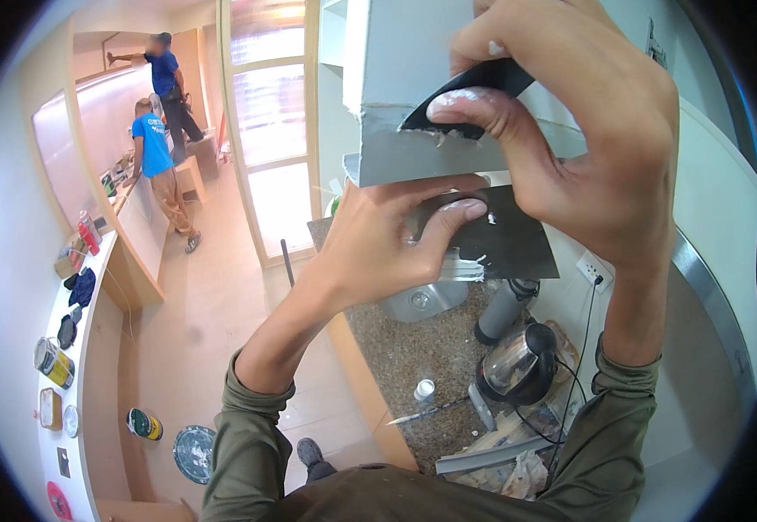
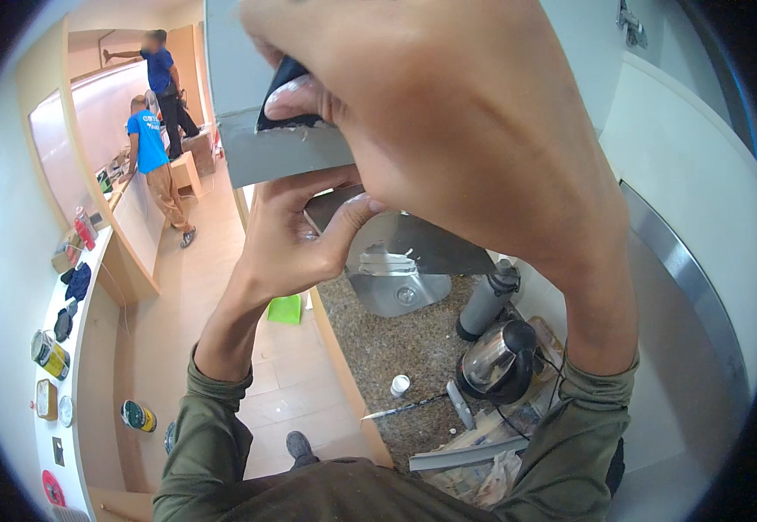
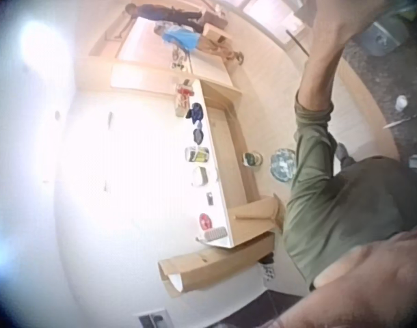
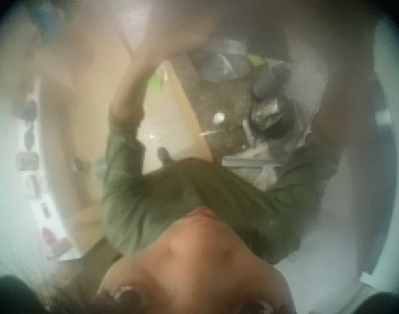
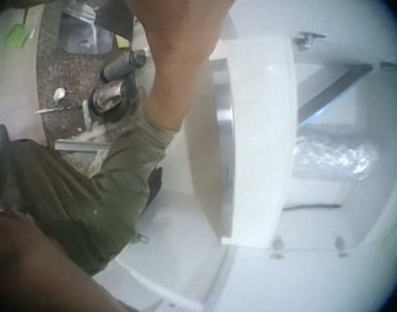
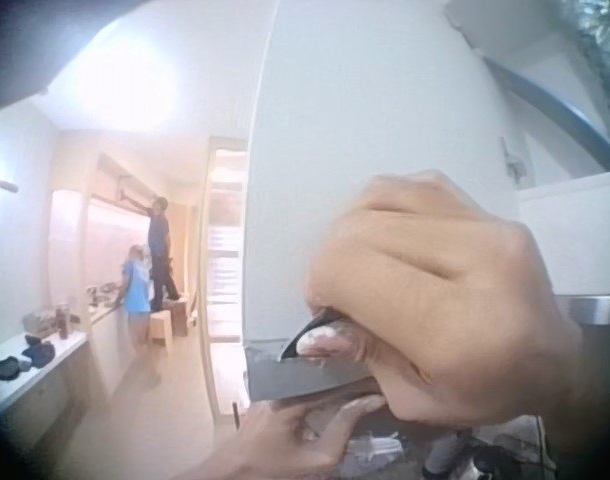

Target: The person applies a white sealant to the edge of a cabinet door using a small putty knife and a metal hawk. They repeatedly scoop sealant from a container, spread it on the hawk, and apply it to the door edge, smoothing the bead with the knife.

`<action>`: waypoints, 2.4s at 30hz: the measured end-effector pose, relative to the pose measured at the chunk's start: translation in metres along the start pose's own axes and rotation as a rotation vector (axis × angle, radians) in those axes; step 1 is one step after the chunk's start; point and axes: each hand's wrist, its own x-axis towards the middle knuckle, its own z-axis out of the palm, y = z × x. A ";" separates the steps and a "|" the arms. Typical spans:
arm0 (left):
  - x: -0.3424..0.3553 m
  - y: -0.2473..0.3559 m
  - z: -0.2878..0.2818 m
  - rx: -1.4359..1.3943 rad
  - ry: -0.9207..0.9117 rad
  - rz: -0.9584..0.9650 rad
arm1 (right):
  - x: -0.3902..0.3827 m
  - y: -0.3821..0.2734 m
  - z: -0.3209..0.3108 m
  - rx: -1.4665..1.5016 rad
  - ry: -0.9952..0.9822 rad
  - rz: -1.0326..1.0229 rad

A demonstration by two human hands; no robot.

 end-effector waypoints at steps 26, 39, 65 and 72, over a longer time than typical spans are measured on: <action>0.001 -0.008 0.002 -0.061 0.030 0.117 | 0.008 0.004 0.002 -0.096 -0.035 -0.093; 0.000 -0.013 -0.003 -0.028 0.060 0.155 | 0.024 -0.003 0.008 -0.061 -0.011 -0.124; -0.114 -0.041 0.065 -0.836 0.240 -0.808 | -0.204 -0.133 -0.056 0.766 0.569 1.521; -0.138 -0.025 0.082 -0.875 0.327 -0.955 | -0.235 -0.163 -0.044 0.903 0.555 1.660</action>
